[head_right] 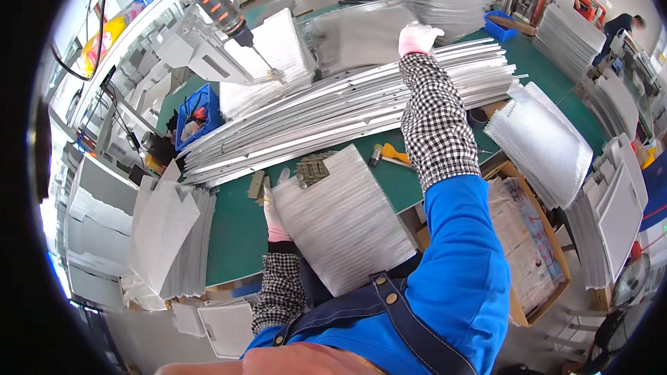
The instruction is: The person assembles air filters by inserting a mesh screen into a white frame and securing it with a power drill. They repeatedly pick up frames and screens, align them, and fasten them together before stacking the completed units on a nearby pile.
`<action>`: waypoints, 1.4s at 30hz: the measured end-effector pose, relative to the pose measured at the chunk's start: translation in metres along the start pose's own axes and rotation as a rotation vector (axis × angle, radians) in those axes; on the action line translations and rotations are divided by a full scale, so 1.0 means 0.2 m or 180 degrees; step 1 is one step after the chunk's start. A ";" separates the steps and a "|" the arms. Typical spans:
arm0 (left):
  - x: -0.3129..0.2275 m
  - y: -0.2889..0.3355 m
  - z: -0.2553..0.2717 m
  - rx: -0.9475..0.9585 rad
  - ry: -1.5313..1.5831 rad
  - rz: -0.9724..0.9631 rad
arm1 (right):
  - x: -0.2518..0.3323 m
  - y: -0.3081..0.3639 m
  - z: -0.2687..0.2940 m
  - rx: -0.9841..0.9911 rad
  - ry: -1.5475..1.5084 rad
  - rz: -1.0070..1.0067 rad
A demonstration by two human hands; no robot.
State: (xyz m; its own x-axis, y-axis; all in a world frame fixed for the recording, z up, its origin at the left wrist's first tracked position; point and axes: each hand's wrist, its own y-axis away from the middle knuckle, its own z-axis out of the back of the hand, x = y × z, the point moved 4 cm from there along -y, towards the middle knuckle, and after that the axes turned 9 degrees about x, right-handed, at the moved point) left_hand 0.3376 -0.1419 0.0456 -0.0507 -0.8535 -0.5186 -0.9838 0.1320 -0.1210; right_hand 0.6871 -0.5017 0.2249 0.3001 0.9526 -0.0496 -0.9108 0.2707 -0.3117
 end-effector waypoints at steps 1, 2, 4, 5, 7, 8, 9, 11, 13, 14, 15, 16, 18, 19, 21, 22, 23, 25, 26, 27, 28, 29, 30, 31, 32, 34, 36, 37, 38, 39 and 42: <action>0.00 0.00 0.02 0.0012 -0.0037 -0.0016 | 0.01 0.00 0.04 -0.0258 -0.0133 0.0011; 0.00 0.01 0.04 0.0024 -0.0078 -0.0030 | 0.01 0.01 0.09 -0.0830 -0.0209 0.0050; 0.03 -0.03 0.06 -0.0001 -0.0071 0.0055 | -0.17 -0.13 0.13 -0.0524 -0.1153 0.0306; 0.06 -0.06 0.05 0.0019 -0.0030 0.0135 | -0.33 -0.23 0.15 -0.0370 -0.1503 0.0500; 0.00 0.01 0.07 -0.0118 -0.0125 -0.0014 | -0.35 -0.05 0.21 0.0940 -0.5324 0.1055; 0.00 0.01 0.07 -0.0098 -0.0075 -0.0008 | -0.44 0.02 0.25 0.0951 -0.5885 0.1055; 0.01 0.02 0.06 -0.0084 -0.0018 0.0000 | -0.52 0.09 0.25 0.0962 -0.6439 0.1034; 0.02 0.02 0.06 -0.0050 -0.0080 -0.0032 | -0.66 0.27 0.19 0.0727 -0.6812 0.0933; -0.01 0.05 0.01 -0.0192 -0.0014 -0.0024 | -0.67 0.62 0.12 0.1105 -0.6442 0.1394; -0.02 0.06 -0.03 -0.0213 0.0056 0.0035 | -0.69 0.84 0.05 0.1287 -0.6212 0.0746; -0.01 0.07 -0.04 -0.0244 0.0132 0.0059 | -0.69 1.06 0.00 0.1472 -0.5923 0.0157; 0.00 0.04 0.02 -0.0117 0.0127 0.0109 | -0.69 1.25 -0.03 0.1561 -0.5684 0.0552; -0.01 0.03 0.09 -0.0012 0.0022 0.0153 | -0.62 1.66 -0.04 0.2060 -0.5516 0.0567; -0.01 0.03 0.08 -0.0034 -0.0109 0.0129 | -0.56 1.84 -0.04 0.2472 -0.5576 0.0209; -0.01 0.01 0.15 -0.0292 -0.0234 0.0145 | -0.50 2.09 -0.12 0.3020 -0.5707 0.0355; -0.01 0.01 0.22 -0.0389 -0.0211 0.0048 | -0.47 2.17 -0.16 0.3334 -0.5703 0.0377; -0.02 -0.01 0.21 -0.0450 -0.0194 -0.0028 | -0.44 2.23 -0.18 0.3604 -0.5708 0.0387; -0.01 0.00 0.16 -0.0149 0.0036 -0.0022 | -0.41 2.28 -0.17 0.3902 -0.5703 0.0285; -0.01 0.00 0.13 0.0024 0.0161 -0.0019 | -0.41 2.29 -0.19 0.3903 -0.5699 0.0319; -0.01 0.00 0.13 0.0129 0.0198 -0.0064 | -0.40 2.30 -0.19 0.3904 -0.5694 0.0352; -0.01 0.01 0.11 0.0234 0.0236 -0.0108 | -0.40 2.30 -0.19 0.3892 -0.5667 0.0338; -0.01 0.01 0.10 0.0342 0.0286 -0.0146 | -0.41 2.30 -0.19 0.3874 -0.5631 0.0314; -0.01 0.01 0.09 0.0336 0.0347 -0.0144 | -0.42 2.30 -0.18 0.3854 -0.5594 0.0287; -0.01 0.02 0.09 0.0332 0.0409 -0.0140 | -0.43 2.30 -0.17 0.3884 -0.5421 0.0293; -0.01 0.02 0.08 0.0336 0.0470 -0.0115 | -0.44 2.29 -0.16 0.3897 -0.5261 0.0279; -0.01 0.04 0.13 -0.0101 0.0148 -0.0169 | -0.45 2.28 -0.14 0.3911 -0.5150 0.0343; -0.01 0.04 0.13 -0.0684 0.0162 -0.0252 | -0.46 2.29 -0.10 0.3766 -0.5286 0.0385; -0.03 0.07 0.12 -0.0737 -0.0504 -0.0684 | -0.46 2.29 -0.08 0.3757 -0.5393 0.0330; -0.05 0.10 0.12 -0.0910 -0.1161 -0.1122 | -0.47 2.31 -0.15 0.4020 -0.5606 0.0256; -0.07 0.10 0.10 -0.0882 -0.0916 -0.0974 | -0.46 2.30 -0.18 0.4143 -0.5289 0.0353; -0.07 0.07 -0.01 -0.0500 -0.0646 -0.0701 | -0.51 2.24 -0.16 0.4450 -0.4658 0.0778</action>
State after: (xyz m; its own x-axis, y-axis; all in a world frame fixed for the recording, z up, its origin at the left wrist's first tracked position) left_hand 0.3236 -0.1291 0.0533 0.1857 -0.7331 -0.6543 -0.9826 -0.1373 -0.1251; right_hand 0.2586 -0.4814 0.0598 0.4071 0.1615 0.8990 -0.6548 -0.6346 0.4105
